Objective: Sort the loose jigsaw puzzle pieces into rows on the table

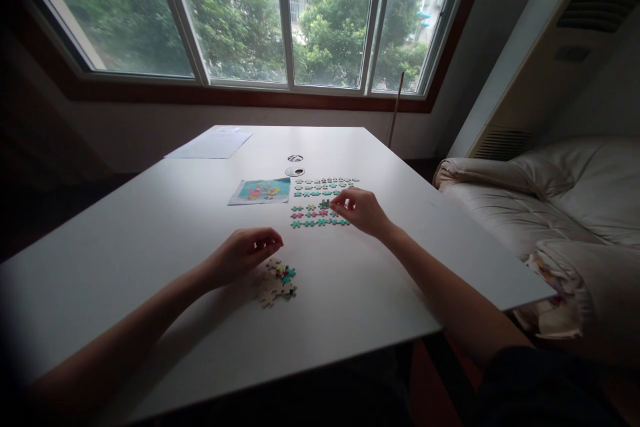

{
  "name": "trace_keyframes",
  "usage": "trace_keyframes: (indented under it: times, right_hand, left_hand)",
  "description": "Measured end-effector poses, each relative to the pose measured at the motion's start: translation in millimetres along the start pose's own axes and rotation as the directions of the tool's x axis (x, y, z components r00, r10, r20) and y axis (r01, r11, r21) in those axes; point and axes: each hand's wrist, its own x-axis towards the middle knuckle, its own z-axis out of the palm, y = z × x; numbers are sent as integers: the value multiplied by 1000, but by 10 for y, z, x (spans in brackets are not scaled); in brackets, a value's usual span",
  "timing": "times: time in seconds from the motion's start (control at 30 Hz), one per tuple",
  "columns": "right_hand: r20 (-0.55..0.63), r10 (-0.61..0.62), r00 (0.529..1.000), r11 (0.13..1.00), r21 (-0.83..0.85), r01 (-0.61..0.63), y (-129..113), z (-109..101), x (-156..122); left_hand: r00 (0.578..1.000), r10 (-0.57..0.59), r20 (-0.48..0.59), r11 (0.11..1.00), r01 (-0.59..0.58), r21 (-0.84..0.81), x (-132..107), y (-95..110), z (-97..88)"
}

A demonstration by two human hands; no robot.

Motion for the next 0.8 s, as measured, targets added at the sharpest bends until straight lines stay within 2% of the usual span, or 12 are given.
trace_keyframes:
  times: [0.13,0.27,0.43,0.57,0.67,0.8]
  right_hand:
    - [177,114,978,992,-82,-100,263,-213,50]
    - [361,204,910,978,-121,-171,436,-347,47]
    - [481,299,824,952,-205,-226,524,-395,10]
    - [536,323,780,944,-243,-224,582,-399,-7]
    - [540,326,776,941,-262,-213,592,-392,-8]
    - [501,287,816,951,-253,-179,546,-359,-5]
  left_hand:
    - [1000,5,-2,1000,-5,4,-2,1,-3]
    - [1000,6,-5,1000,-6,6,-3,2,-5]
    - [1000,6,-2,1000,-6,-4,-5,-1,-3]
    - [1000,3,-5,1000,-3,-8,0,6,-1]
    - [1000,-1,-6,1000,1,-8,5,14,0]
    - [1000,0,0,1000,0,-11,11,9,9]
